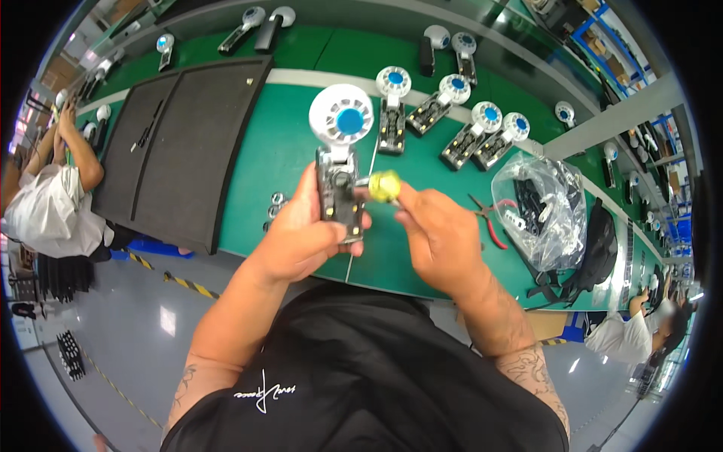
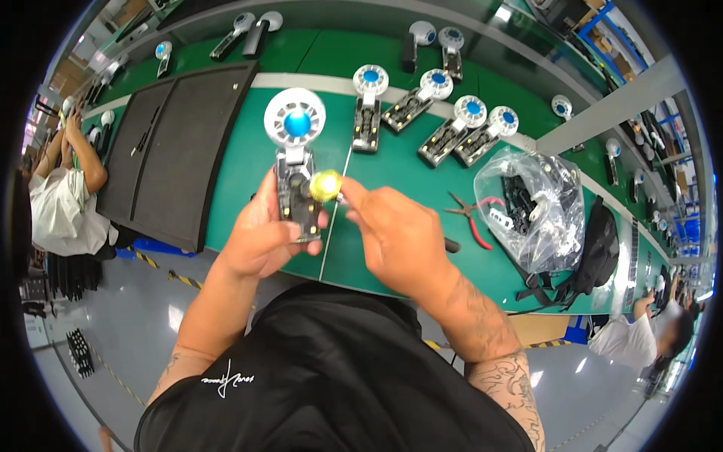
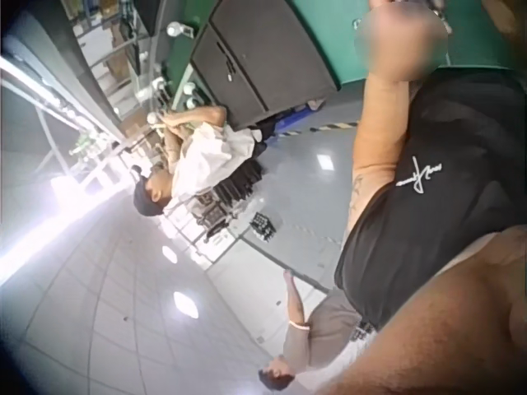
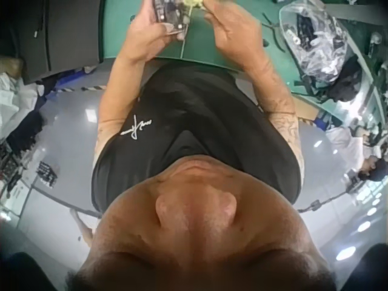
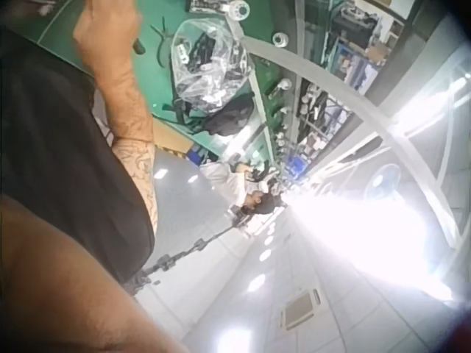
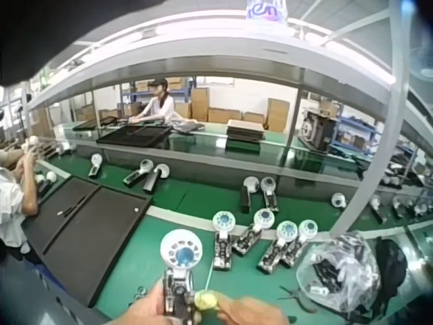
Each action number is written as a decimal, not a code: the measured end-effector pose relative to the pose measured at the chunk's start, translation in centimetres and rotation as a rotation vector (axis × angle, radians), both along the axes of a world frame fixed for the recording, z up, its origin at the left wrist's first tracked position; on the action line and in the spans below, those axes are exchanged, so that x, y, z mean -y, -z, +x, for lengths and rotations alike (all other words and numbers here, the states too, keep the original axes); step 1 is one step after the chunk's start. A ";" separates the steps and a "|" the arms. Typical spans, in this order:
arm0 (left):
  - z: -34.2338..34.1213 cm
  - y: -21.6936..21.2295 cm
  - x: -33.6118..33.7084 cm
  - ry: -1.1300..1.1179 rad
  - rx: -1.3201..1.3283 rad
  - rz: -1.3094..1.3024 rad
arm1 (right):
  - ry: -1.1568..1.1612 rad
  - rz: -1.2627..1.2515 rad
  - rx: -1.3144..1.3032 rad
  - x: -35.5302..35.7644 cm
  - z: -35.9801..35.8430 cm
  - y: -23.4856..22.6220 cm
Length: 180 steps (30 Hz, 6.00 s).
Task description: Assemble components of an electronic device on a production line.
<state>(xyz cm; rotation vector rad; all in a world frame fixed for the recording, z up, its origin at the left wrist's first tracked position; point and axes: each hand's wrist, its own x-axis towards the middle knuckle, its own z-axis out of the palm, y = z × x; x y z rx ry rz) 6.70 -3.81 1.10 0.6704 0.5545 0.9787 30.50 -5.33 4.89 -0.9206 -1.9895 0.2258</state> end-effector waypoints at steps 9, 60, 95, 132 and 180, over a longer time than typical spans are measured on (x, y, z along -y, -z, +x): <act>0.3 -1.4 -0.7 -0.086 0.158 -0.125 | 0.017 -0.121 0.160 0.0 -0.5 1.8; -2.0 1.8 -1.9 -0.046 0.125 0.046 | 0.243 -0.306 0.195 -4.1 1.2 9.0; 13.1 2.5 -37.9 -0.230 -1.966 1.570 | 0.135 -0.364 0.254 -4.1 3.0 9.6; 3.5 5.4 -35.3 -0.092 -1.767 1.268 | 0.858 -0.551 0.673 -29.4 25.4 8.3; -9.9 0.2 -0.9 -0.243 -1.510 0.779 | 0.432 -0.616 0.540 -12.5 -2.4 5.0</act>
